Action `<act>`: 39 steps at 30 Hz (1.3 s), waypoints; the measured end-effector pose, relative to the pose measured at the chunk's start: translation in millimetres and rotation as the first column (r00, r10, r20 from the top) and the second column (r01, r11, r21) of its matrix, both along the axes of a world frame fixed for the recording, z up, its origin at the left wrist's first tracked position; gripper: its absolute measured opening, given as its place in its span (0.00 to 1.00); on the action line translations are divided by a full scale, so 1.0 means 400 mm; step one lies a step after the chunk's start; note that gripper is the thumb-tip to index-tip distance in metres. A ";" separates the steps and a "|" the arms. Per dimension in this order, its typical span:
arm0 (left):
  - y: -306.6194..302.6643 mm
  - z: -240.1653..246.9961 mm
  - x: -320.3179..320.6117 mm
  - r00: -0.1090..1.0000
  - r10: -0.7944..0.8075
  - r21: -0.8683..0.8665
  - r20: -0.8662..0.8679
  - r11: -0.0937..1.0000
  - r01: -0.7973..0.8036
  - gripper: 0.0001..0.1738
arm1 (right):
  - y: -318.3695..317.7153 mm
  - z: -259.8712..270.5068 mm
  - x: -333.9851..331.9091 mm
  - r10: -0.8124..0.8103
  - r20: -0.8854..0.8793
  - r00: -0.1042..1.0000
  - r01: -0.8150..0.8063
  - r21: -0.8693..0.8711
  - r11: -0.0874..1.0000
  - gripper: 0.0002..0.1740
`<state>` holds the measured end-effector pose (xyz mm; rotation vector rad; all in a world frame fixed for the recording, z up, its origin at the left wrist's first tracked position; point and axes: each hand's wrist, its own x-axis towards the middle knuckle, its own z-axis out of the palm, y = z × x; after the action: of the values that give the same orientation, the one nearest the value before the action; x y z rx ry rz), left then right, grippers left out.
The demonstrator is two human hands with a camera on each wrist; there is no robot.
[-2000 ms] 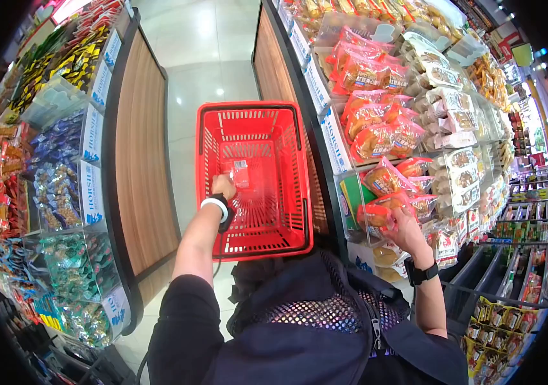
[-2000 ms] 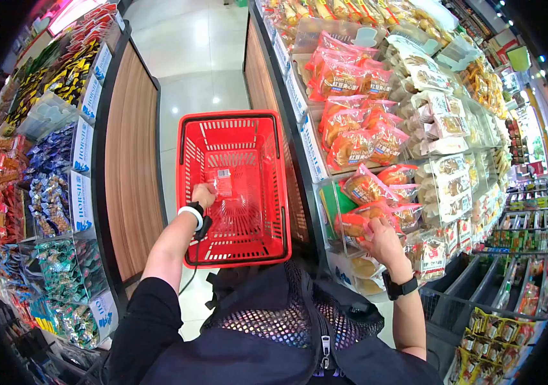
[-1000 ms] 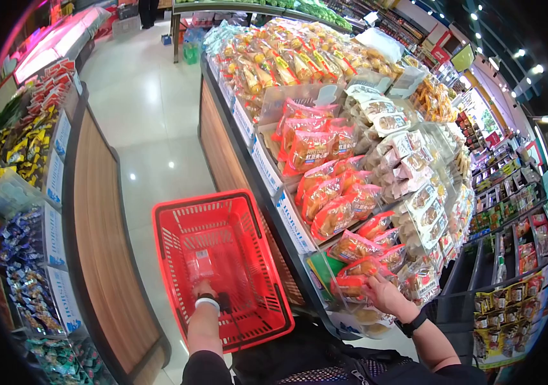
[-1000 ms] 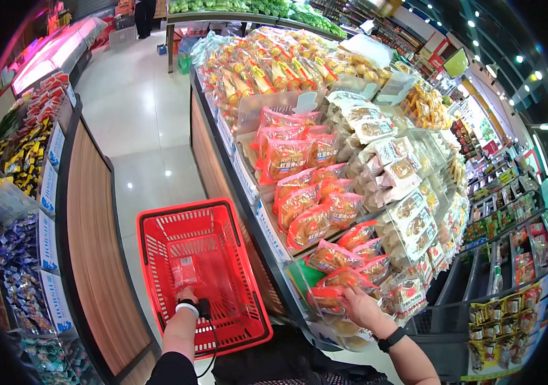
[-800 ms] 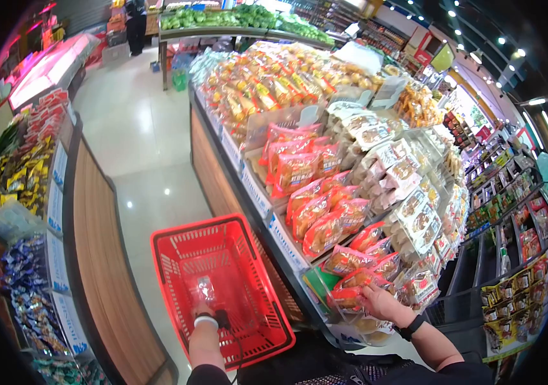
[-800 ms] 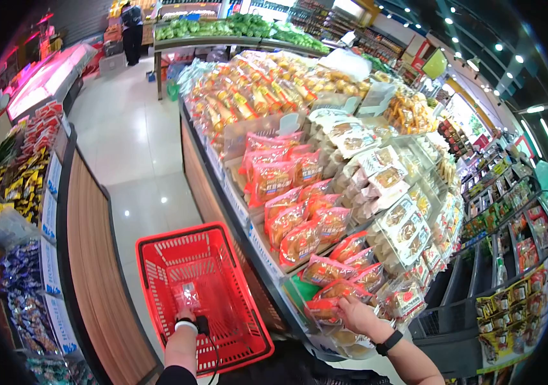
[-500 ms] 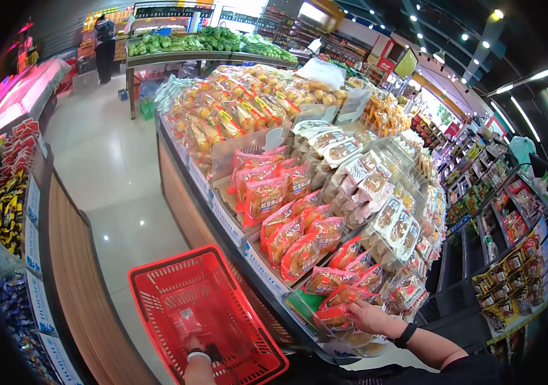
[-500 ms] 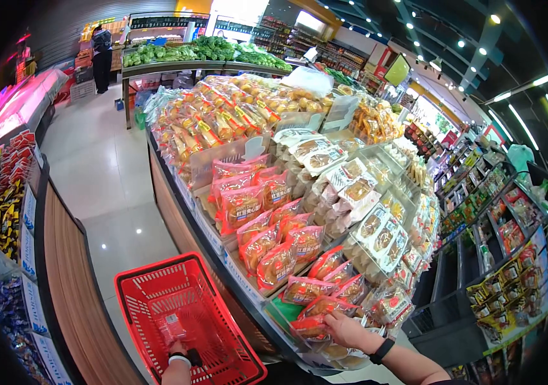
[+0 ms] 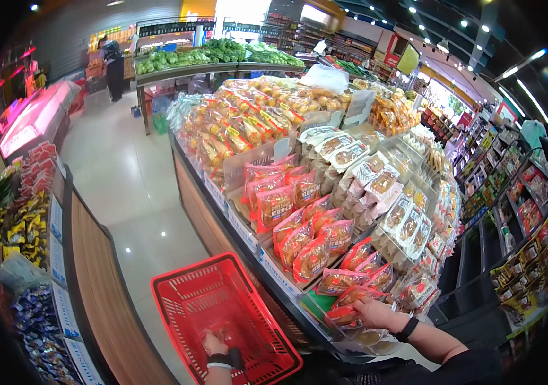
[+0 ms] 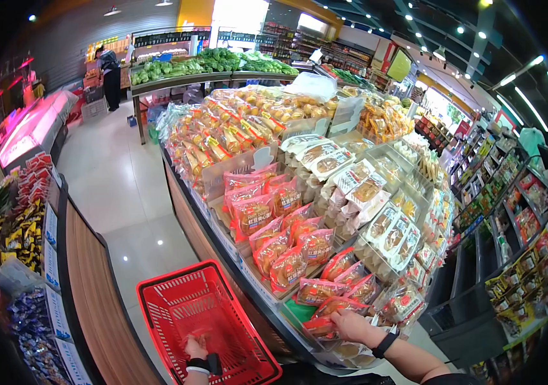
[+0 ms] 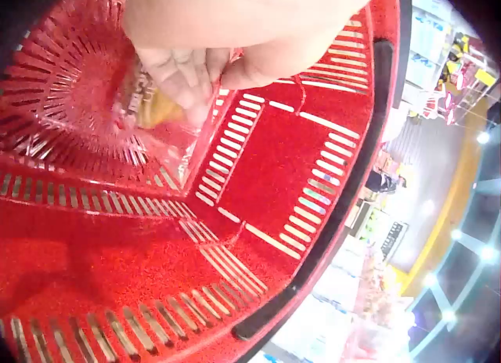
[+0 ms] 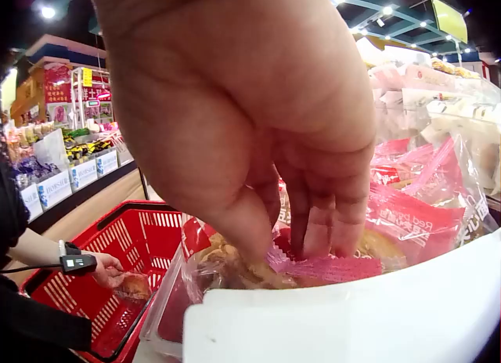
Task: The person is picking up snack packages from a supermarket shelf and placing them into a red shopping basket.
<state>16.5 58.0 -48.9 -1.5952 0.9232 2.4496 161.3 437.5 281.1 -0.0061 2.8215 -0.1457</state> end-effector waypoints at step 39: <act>-0.121 -0.116 0.123 0.249 -0.809 -0.730 0.532 -0.290 0.618 0.20 | -0.001 -0.047 -0.006 -0.049 -0.008 0.999 0.049 0.113 0.992 0.12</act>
<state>65.5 9.5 -95.2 -0.1990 2.5554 0.9354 158.7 437.0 262.4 0.0882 2.8317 0.0029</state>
